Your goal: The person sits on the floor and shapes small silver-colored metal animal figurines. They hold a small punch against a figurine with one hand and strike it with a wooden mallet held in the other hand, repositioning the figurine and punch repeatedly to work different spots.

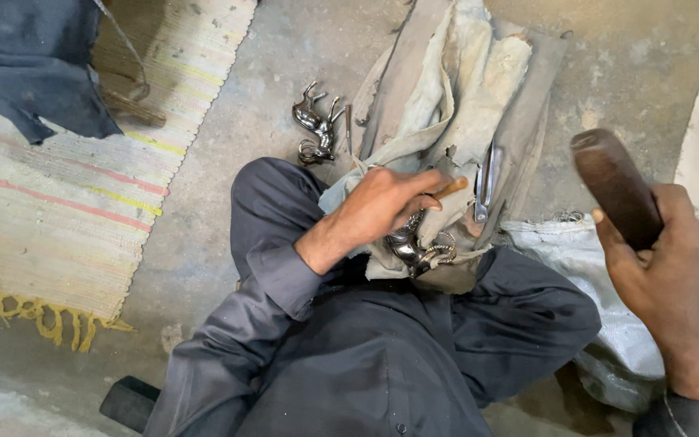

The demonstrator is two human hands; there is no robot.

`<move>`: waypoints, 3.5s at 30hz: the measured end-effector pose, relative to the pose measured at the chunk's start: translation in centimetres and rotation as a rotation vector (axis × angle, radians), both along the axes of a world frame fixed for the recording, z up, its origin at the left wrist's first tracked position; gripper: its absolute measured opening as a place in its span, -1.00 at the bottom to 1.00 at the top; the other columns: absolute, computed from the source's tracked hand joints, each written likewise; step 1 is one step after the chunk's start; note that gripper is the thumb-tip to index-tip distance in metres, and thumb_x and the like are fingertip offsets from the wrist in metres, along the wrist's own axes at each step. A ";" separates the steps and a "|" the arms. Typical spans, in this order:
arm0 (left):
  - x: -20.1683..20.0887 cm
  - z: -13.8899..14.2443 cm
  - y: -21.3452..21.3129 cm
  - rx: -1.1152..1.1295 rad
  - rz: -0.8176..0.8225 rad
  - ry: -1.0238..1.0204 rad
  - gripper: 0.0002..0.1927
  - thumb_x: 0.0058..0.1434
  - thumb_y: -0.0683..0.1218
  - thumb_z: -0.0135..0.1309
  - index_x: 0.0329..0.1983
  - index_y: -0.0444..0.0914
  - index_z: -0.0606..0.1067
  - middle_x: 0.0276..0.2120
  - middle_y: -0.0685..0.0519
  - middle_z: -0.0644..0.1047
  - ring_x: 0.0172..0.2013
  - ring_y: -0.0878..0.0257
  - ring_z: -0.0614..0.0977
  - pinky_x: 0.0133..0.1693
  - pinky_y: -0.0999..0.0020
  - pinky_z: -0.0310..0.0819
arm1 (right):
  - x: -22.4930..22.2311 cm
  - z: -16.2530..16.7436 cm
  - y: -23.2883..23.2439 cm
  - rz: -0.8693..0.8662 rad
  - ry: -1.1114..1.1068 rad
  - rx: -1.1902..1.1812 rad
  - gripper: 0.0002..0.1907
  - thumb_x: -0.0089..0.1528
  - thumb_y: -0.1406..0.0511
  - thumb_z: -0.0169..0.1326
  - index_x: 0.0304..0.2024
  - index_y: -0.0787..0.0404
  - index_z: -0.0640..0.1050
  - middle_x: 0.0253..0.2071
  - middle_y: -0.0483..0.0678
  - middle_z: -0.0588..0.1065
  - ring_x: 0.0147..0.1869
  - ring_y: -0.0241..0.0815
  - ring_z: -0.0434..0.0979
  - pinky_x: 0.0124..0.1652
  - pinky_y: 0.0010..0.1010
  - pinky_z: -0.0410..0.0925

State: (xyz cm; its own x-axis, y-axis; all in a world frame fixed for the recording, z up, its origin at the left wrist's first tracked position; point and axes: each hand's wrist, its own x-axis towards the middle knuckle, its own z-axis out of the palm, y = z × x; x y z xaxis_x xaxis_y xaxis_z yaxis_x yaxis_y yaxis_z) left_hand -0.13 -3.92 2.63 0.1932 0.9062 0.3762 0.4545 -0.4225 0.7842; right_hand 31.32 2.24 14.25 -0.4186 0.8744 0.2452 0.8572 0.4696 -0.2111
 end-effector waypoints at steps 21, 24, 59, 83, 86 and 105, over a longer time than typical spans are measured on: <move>1.3 -2.0 -1.6 0.080 0.259 -0.217 -0.70 0.31 -0.11 0.27 0.04 -0.21 0.48 -0.29 -0.10 0.66 -0.25 0.03 0.75 -0.28 0.24 0.58 | -6.5 4.5 1.2 0.231 -0.724 0.087 -0.48 -0.02 0.23 0.31 0.01 -0.06 0.53 -0.30 -0.13 0.55 -0.27 -0.07 0.63 -0.33 -0.24 0.42; 1.3 -2.8 -1.1 -0.057 0.415 -0.457 -0.69 0.28 -0.17 0.27 0.03 -0.26 0.46 -0.28 -0.06 0.70 -0.26 0.26 0.76 -0.26 0.40 0.66 | -6.1 3.8 1.4 0.161 -0.725 -0.076 -0.52 0.05 0.25 0.26 0.04 -0.07 0.51 -0.37 -0.09 0.57 -0.28 0.01 0.63 -0.31 -0.16 0.42; 0.6 -2.9 0.0 -0.055 0.286 -0.354 -0.66 0.29 -0.18 0.24 0.08 -0.31 0.44 -0.26 -0.11 0.70 -0.16 0.11 0.78 -0.21 0.33 0.64 | -11.3 5.6 4.9 0.423 -0.664 0.225 -0.41 -0.02 0.25 0.30 0.10 -0.07 0.53 -0.30 -0.11 0.59 -0.26 -0.05 0.66 -0.32 -0.26 0.48; 0.8 -2.6 -0.8 -0.140 0.287 -0.490 -0.66 0.27 -0.16 0.28 0.07 -0.29 0.47 -0.33 -0.04 0.70 -0.34 0.36 0.74 -0.30 0.44 0.58 | -9.4 5.1 5.2 0.424 -0.291 0.137 -0.54 0.13 0.30 0.28 0.09 0.11 0.52 -0.27 0.01 0.60 -0.33 0.02 0.62 -0.33 -0.21 0.42; 0.9 -2.5 -0.8 -0.095 0.314 -0.405 -0.64 0.27 -0.14 0.29 0.07 -0.28 0.46 -0.31 -0.05 0.70 -0.34 0.29 0.77 -0.31 0.41 0.59 | -9.7 5.5 5.4 0.430 -0.636 0.186 -0.39 0.00 0.25 0.31 0.14 0.01 0.55 -0.27 -0.07 0.61 -0.35 -0.11 0.65 -0.35 -0.32 0.46; 0.3 -1.7 0.1 0.131 0.158 -0.205 -0.64 0.26 -0.10 0.25 0.10 -0.22 0.49 -0.25 -0.10 0.64 -0.25 -0.07 0.70 -0.27 0.17 0.54 | -8.0 7.2 2.8 0.329 -0.635 0.150 -0.55 0.08 0.30 0.27 0.05 0.03 0.57 -0.38 -0.05 0.59 -0.35 -0.05 0.65 -0.32 -0.28 0.46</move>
